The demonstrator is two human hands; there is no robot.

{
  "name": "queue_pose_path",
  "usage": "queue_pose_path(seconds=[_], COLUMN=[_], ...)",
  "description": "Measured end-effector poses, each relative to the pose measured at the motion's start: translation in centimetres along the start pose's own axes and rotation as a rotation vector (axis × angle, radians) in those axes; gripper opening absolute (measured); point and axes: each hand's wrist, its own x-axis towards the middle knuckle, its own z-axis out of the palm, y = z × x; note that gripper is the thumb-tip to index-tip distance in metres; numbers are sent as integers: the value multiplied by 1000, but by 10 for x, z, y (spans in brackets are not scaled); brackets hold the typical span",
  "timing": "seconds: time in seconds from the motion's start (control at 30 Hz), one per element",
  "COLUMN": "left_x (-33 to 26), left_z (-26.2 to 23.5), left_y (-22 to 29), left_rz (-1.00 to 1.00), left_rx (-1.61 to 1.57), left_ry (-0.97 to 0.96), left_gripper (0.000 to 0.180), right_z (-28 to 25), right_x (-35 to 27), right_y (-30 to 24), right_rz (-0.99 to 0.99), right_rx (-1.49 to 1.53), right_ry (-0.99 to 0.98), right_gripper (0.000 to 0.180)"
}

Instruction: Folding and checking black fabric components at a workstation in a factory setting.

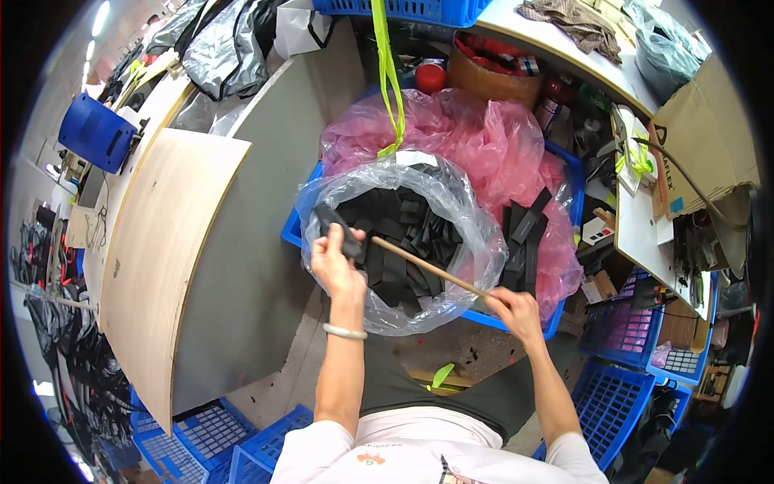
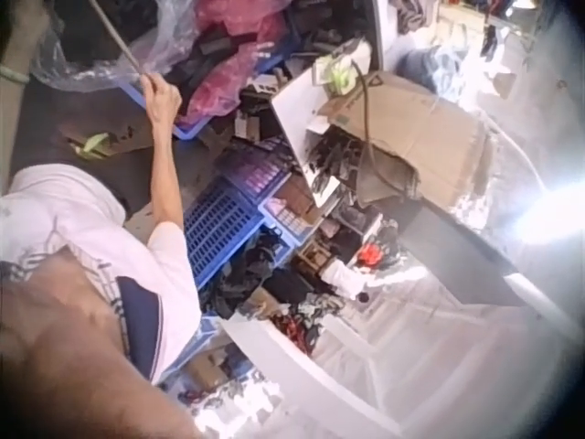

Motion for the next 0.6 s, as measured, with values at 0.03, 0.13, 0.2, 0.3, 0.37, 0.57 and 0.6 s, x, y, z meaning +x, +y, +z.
queue_pose_path(seconds=[0.03,0.13,0.2,0.3,0.37,0.57,0.6], left_x=[-13,-46,-60,-70,-68,-48,-53], left_z=[4,11,9,-4,-11,-24,-24], left_y=[-5,-15,-16,-4,-3,7,0], left_rz=[-41,-146,-197,-344,-427,-544,-546], left_rx=[15,102,191,367,573,657,547], left_ry=[-66,-214,-347,-551,-735,-815,-711], left_gripper=[21,19,17,19,19,19,24], right_z=[16,54,54,33,30,61,63], right_x=[19,73,98,99,94,27,15], right_y=[3,6,-17,-76,-67,-40,-46], right_rz=[-117,-322,-321,-5,36,88,213], right_rx=[-78,-273,140,917,907,1011,1091], right_ry=[100,147,154,-298,-464,-55,21], right_gripper=[19,20,32,35,26,17,18])
